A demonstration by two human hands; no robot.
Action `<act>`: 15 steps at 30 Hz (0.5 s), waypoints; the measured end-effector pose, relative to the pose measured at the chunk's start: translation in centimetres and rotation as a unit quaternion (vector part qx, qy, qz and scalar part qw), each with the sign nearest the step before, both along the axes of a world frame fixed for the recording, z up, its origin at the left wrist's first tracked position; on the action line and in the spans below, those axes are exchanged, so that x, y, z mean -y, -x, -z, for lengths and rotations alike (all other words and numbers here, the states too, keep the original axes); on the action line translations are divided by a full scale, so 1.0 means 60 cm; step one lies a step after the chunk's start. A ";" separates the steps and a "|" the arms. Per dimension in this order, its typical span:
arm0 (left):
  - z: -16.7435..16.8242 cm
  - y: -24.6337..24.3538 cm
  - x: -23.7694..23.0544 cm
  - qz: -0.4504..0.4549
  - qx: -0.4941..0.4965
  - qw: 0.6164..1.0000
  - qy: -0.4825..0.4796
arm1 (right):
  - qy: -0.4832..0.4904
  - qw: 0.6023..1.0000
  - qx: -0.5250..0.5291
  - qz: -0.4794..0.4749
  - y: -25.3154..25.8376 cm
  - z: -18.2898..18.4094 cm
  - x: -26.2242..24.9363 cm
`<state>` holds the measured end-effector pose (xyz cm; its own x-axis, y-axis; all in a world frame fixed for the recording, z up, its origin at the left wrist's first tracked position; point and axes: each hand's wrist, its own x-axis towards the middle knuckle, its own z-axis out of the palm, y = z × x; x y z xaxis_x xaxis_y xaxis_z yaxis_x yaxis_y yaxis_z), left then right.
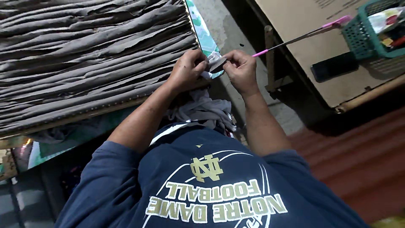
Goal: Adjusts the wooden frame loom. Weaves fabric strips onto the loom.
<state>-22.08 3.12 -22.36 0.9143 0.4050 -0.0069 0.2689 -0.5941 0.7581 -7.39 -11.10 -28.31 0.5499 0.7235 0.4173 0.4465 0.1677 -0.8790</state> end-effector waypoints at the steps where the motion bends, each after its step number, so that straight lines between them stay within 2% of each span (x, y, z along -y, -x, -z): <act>1: -0.003 0.003 0.001 -0.002 0.018 0.999 0.037 | -0.004 1.000 -0.014 -0.008 0.000 -0.004 0.001; 4: -0.022 0.020 0.011 -0.018 0.062 0.979 0.195 | -0.010 0.997 -0.060 -0.037 -0.003 -0.016 0.007; 6: -0.033 0.037 0.011 -0.020 0.078 0.963 0.259 | -0.007 0.995 -0.086 -0.052 -0.005 -0.024 0.009; 11: -0.048 0.086 -0.002 -0.042 0.131 0.967 0.215 | -0.012 0.992 -0.106 -0.065 0.000 -0.041 0.008; 13: -0.049 0.104 -0.013 -0.071 0.159 0.969 0.175 | -0.015 0.992 -0.104 -0.062 0.000 -0.046 0.006; 15: -0.051 0.121 -0.019 -0.107 0.189 0.958 0.185 | -0.020 0.993 -0.103 -0.058 0.002 -0.047 0.005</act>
<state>-29.35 4.23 -19.28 0.7767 0.6167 0.1283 0.0194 -0.2270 0.9737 -7.52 -11.38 -25.50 0.5406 0.7721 0.3340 0.2337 0.2435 -0.9413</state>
